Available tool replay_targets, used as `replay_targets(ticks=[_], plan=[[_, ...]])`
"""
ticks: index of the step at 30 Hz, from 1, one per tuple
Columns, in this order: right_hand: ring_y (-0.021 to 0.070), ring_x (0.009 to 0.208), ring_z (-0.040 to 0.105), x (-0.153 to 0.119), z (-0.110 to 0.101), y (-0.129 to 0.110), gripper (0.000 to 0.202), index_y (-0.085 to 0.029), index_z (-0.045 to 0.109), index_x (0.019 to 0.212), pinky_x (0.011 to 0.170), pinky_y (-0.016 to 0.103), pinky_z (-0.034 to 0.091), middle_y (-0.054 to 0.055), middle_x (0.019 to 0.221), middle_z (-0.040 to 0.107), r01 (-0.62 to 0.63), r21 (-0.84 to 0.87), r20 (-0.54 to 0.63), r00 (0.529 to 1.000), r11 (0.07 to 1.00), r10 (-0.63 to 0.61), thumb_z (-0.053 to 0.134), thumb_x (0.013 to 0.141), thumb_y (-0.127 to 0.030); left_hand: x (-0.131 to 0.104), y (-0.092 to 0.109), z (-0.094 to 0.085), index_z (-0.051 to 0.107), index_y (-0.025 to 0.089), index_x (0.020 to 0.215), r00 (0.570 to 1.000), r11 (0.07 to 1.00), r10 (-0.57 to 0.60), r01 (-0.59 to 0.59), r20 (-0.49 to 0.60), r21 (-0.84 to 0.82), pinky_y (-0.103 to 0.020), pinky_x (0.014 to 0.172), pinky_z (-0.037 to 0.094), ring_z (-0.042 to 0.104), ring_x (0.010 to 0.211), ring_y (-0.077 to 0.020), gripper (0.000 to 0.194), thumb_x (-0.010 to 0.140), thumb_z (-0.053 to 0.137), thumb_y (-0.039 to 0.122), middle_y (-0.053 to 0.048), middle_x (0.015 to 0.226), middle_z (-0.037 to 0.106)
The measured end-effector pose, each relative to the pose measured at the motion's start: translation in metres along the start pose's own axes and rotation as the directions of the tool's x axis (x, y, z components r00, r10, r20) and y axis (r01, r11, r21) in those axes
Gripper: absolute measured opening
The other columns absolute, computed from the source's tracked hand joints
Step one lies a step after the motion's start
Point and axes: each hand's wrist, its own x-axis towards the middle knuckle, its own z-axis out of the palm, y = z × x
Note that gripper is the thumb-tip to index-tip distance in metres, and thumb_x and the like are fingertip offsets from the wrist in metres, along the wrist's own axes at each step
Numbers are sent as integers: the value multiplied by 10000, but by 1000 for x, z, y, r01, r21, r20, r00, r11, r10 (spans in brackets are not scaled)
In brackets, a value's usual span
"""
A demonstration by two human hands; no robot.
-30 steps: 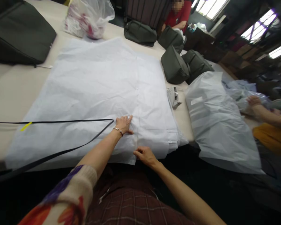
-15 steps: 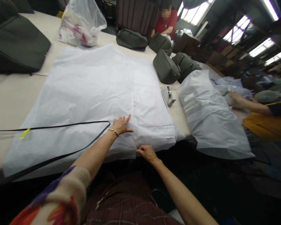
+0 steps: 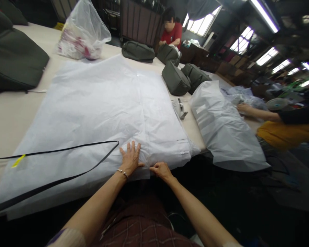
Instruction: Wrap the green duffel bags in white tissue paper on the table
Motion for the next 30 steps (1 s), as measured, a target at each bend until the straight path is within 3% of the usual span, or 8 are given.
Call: replay_targets(ticks=[7,12,18,22,25,27,29,30], plan=[[297,856,700,4,7,-3,355,-238,759,667,780,341,472,128,777,748,-53,-203,-155,988,978,22,682,791,-561,2,-3,-3,225,217,1530,1000,1000,-3,3,29,1,-776,1026,145,136,1444,-457,977,735,684,552,-225,1597,142],[335,853,699,-9,-4,1,367,-213,724,622,783,377,493,147,747,735,-77,-279,-250,968,957,5,764,713,-566,-4,-2,-7,276,197,1516,999,1000,8,-7,-31,29,-761,1012,223,194,1425,-467,972,714,736,496,-238,1576,208],[388,885,691,14,17,4,317,-291,726,745,787,481,534,97,818,734,-44,-365,-312,947,930,-78,844,593,-543,3,-3,11,324,256,1494,993,994,-44,55,-113,98,-759,1016,230,204,1431,-454,917,690,754,361,-182,1577,246],[398,857,697,14,13,10,286,-319,708,685,757,505,542,84,787,733,-21,-373,-329,938,927,-111,816,593,-568,3,-7,-6,257,284,1512,998,998,-53,54,-18,32,-721,1031,268,205,1442,-427,970,672,738,350,-149,1592,216],[348,757,707,5,-5,2,295,-316,691,632,696,462,542,64,703,722,29,-345,-346,925,938,-156,695,726,-595,5,-17,-25,149,245,1537,997,996,-54,58,63,-67,-649,1010,376,265,1435,-377,928,754,630,369,-129,1613,118],[301,780,706,5,-18,-17,245,-320,714,741,722,425,540,49,771,738,159,-313,-393,876,936,-280,617,823,-529,10,-27,-31,134,179,1542,996,990,-55,63,71,-127,-536,1021,428,335,1414,-325,828,823,518,327,-134,1615,89],[277,925,691,12,-25,-43,222,-331,713,980,829,406,530,48,977,745,345,-314,-446,769,884,-458,588,864,-474,18,-37,-33,198,104,1528,997,986,-47,56,66,-157,-422,1096,378,347,1415,-271,734,850,438,251,-152,1607,133],[278,1036,661,19,-27,-55,304,-335,673,1125,912,412,506,53,1114,719,431,-340,-462,697,835,-548,581,873,-478,23,-43,-32,244,84,1516,997,986,-43,53,68,-159,-374,1138,322,324,1427,-249,701,850,420,216,-152,1600,167]])
